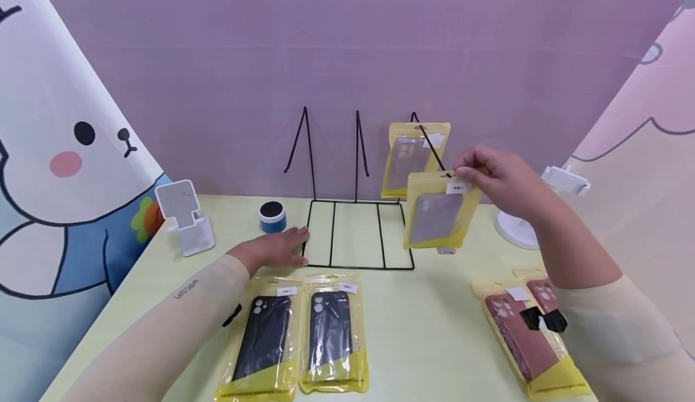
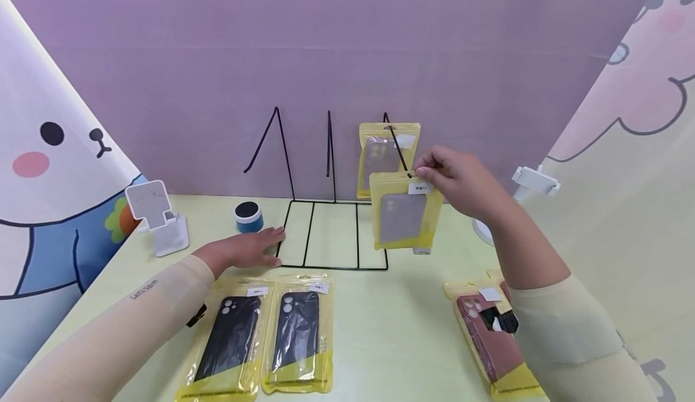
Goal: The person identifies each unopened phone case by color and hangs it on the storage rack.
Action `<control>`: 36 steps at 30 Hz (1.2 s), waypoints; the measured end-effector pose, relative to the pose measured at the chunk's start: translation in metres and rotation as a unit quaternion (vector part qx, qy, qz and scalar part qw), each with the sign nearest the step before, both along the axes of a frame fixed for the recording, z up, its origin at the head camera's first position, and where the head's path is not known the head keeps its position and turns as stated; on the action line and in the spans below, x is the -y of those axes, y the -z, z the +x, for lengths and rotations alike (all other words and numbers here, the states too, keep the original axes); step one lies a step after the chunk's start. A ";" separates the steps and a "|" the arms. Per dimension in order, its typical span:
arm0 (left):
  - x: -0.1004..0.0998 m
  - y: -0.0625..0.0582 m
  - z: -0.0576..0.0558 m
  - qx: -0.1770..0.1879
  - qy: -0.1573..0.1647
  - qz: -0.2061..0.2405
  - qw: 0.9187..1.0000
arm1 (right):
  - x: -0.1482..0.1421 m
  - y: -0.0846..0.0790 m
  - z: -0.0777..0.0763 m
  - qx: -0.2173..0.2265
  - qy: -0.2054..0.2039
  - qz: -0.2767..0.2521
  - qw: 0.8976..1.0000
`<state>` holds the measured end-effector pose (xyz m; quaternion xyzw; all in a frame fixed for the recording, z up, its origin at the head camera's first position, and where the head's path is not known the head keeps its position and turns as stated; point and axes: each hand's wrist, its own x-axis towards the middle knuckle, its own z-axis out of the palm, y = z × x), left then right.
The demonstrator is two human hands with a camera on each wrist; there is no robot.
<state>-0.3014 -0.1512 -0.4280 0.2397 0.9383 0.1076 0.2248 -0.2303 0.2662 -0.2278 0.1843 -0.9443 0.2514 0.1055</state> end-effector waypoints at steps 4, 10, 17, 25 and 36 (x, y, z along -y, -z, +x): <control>0.000 -0.002 0.000 -0.005 0.001 -0.007 1.000 | -0.001 0.003 -0.008 0.012 0.005 -0.001 1.000; 0.000 -0.002 -0.001 -0.005 -0.001 -0.006 1.000 | -0.001 0.006 -0.019 0.005 0.015 0.006 1.000; 0.000 -0.001 0.000 -0.005 -0.001 -0.003 1.000 | 0.001 0.007 -0.034 -0.007 0.026 0.003 1.000; 0.000 -0.001 0.000 -0.004 0.000 -0.005 1.000 | 0.003 0.005 -0.045 -0.003 0.038 0.009 0.999; 0.001 -0.001 0.002 -0.003 0.000 -0.003 1.000 | 0.010 0.004 -0.062 0.003 0.064 -0.005 0.998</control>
